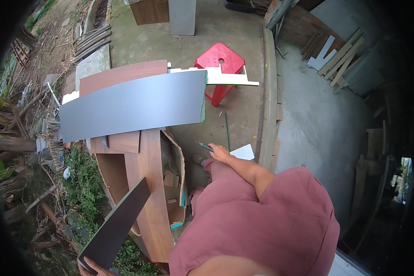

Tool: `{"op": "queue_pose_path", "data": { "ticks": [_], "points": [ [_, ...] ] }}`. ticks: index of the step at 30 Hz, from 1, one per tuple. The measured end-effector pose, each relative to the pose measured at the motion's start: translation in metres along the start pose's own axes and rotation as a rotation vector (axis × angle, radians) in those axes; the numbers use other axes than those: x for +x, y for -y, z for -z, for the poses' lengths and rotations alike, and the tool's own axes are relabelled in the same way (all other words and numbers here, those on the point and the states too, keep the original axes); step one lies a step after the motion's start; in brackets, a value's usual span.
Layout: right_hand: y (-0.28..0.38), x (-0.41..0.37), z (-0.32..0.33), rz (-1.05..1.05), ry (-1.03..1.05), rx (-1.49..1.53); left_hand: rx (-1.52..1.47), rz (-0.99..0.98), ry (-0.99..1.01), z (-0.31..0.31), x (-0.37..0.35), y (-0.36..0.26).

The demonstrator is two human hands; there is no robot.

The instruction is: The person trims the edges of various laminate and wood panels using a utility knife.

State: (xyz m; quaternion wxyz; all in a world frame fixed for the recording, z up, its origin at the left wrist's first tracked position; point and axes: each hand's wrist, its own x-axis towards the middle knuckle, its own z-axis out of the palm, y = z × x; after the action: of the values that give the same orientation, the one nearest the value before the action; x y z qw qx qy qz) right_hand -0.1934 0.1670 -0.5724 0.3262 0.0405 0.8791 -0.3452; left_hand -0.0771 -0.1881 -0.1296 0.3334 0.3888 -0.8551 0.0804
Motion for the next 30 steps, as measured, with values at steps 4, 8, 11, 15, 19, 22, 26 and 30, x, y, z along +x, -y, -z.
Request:
{"op": "queue_pose_path", "data": {
  "ticks": [4,8,11,15,19,22,26,30],
  "points": [
    [0.007,0.000,0.004,0.004,0.015,-0.032,0.026,0.013,0.014,0.001,0.000,0.003],
    [0.007,0.002,0.003,0.020,0.016,-0.017,0.009,0.005,-0.007,0.002,0.000,0.001],
    [0.005,0.004,0.002,0.030,0.007,-0.023,-0.015,-0.019,-0.017,0.002,0.001,0.001],
    [0.010,-0.001,0.008,0.026,0.042,-0.049,-0.042,0.005,-0.032,0.002,0.001,0.000],
    [0.014,-0.002,0.011,0.016,0.059,-0.082,-0.002,0.075,0.005,0.006,0.004,-0.004],
    [0.011,0.000,0.010,0.043,0.059,-0.085,-0.011,0.057,-0.008,0.005,0.005,-0.001],
    [0.015,-0.001,0.014,-0.004,0.063,-0.100,-0.104,0.066,0.015,0.010,0.008,-0.008],
    [0.022,-0.010,0.017,0.010,0.046,-0.104,-0.118,0.049,0.074,0.016,0.014,-0.006]
  ]
}}
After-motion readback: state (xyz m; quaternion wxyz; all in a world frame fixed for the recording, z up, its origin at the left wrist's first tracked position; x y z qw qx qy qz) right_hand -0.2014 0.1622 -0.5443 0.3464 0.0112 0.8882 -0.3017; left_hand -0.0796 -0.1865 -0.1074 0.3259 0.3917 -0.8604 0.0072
